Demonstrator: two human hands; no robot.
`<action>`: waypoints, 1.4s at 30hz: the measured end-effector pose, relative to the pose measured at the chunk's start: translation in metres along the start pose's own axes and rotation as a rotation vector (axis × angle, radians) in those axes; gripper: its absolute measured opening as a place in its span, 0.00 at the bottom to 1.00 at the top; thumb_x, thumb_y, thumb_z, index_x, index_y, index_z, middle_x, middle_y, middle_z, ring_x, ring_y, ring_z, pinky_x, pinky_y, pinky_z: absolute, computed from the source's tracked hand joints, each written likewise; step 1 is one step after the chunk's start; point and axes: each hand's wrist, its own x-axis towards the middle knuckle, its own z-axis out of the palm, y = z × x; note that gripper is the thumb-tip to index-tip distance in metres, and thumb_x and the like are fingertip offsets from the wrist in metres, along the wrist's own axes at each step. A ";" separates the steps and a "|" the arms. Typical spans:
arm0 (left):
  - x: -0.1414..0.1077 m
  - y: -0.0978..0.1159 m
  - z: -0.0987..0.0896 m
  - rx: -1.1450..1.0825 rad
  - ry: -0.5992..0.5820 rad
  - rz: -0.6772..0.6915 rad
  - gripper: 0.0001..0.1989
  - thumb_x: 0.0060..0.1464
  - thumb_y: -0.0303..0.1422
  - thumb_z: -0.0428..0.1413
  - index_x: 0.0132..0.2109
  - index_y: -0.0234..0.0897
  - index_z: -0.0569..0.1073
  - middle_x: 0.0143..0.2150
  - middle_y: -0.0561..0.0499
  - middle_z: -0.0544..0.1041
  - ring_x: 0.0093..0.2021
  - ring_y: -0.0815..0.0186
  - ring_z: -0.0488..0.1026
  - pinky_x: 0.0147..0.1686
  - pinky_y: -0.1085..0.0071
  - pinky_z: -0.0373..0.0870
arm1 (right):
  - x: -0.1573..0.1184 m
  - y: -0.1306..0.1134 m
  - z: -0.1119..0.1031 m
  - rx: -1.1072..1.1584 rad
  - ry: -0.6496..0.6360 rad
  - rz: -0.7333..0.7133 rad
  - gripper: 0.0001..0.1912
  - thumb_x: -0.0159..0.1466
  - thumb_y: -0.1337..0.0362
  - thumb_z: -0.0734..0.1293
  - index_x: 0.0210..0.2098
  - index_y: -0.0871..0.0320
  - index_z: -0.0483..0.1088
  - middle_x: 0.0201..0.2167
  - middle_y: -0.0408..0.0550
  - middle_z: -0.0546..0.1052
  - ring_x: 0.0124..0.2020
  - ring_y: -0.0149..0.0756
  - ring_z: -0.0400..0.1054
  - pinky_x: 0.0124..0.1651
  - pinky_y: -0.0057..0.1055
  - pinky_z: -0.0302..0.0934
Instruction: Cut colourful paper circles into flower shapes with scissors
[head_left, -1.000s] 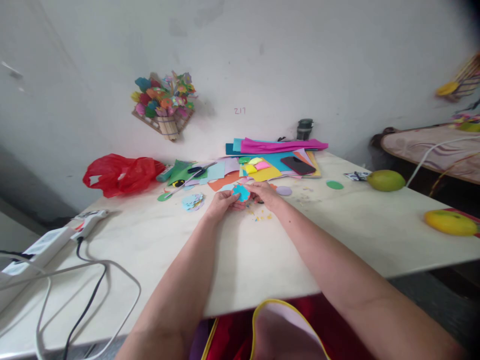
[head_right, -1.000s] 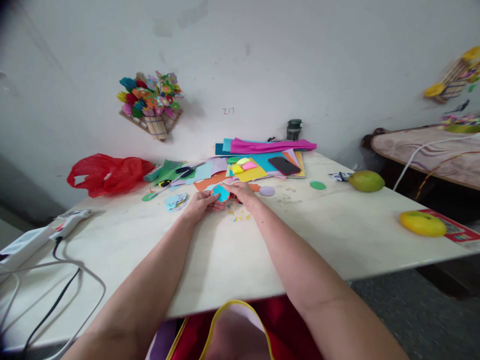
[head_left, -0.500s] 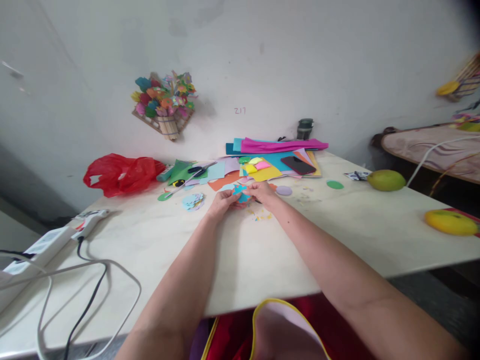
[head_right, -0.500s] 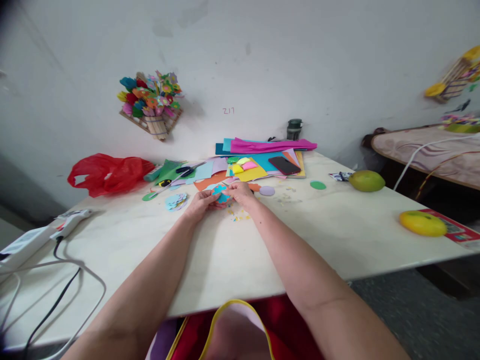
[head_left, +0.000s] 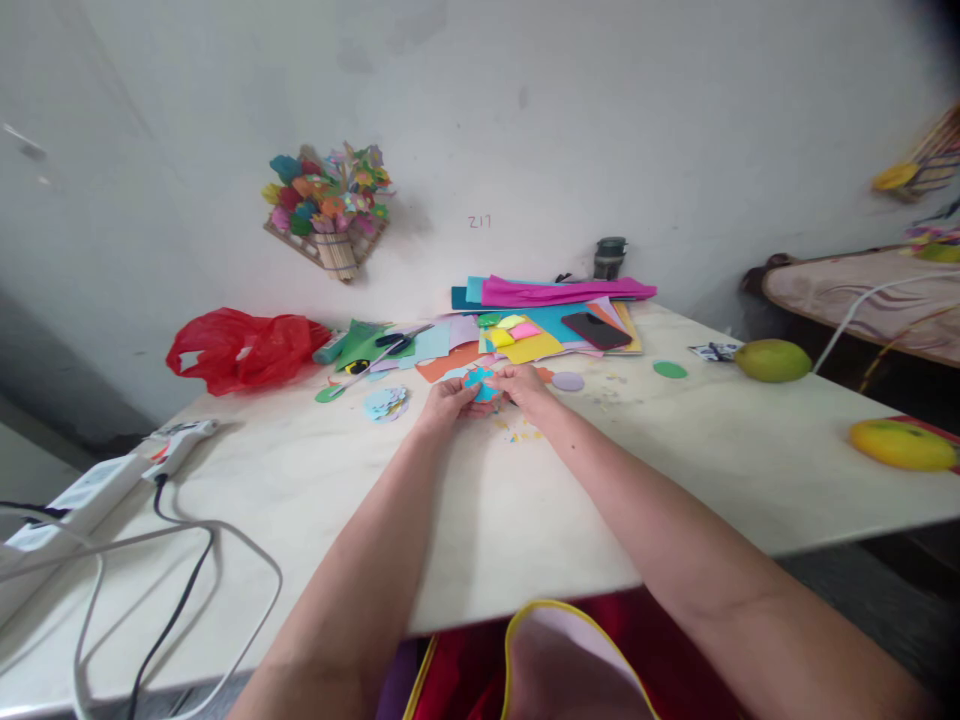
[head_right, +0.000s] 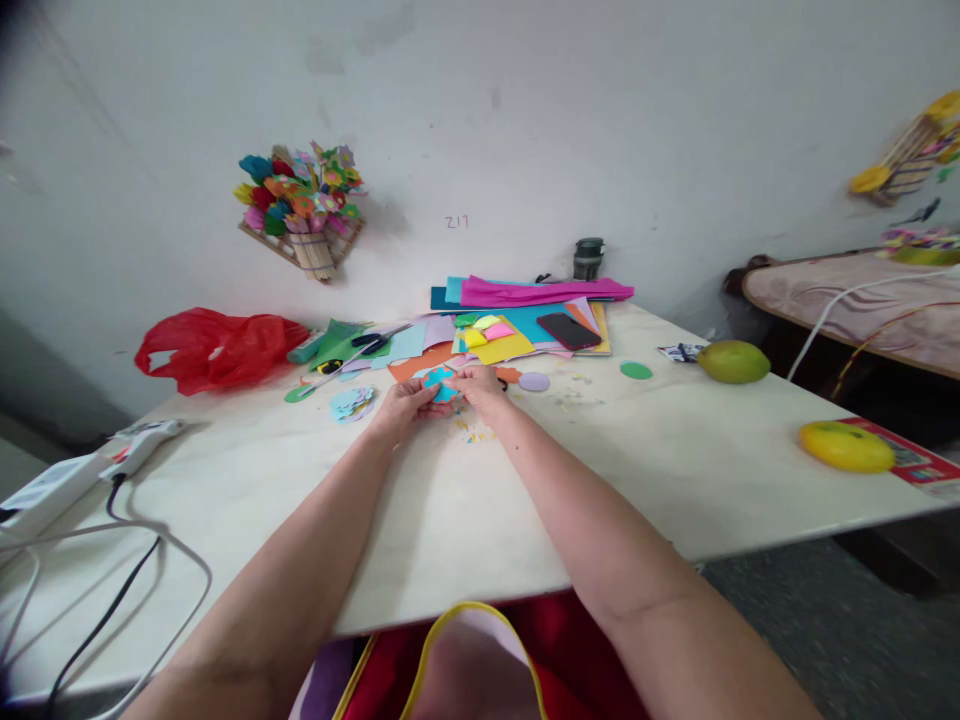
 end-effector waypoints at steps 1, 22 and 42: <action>0.000 0.000 0.001 -0.020 0.000 0.006 0.21 0.41 0.44 0.71 0.35 0.33 0.76 0.32 0.46 0.82 0.32 0.60 0.81 0.37 0.66 0.78 | 0.000 0.000 0.000 0.008 0.002 0.002 0.13 0.46 0.62 0.74 0.16 0.57 0.66 0.14 0.39 0.69 0.18 0.27 0.60 0.24 0.27 0.57; -0.001 -0.005 0.019 -0.053 0.142 0.063 0.25 0.38 0.47 0.71 0.38 0.36 0.75 0.32 0.47 0.82 0.35 0.57 0.82 0.42 0.62 0.78 | -0.005 0.003 0.008 0.146 0.006 -0.032 0.19 0.43 0.56 0.77 0.16 0.57 0.63 0.14 0.38 0.66 0.19 0.28 0.62 0.26 0.28 0.61; 0.006 -0.004 0.004 -0.097 0.231 0.075 0.21 0.45 0.44 0.69 0.40 0.33 0.77 0.36 0.43 0.83 0.40 0.56 0.83 0.44 0.63 0.78 | 0.002 -0.012 -0.032 -1.454 -0.030 -0.114 0.20 0.62 0.70 0.67 0.52 0.56 0.77 0.54 0.60 0.77 0.54 0.50 0.72 0.48 0.36 0.63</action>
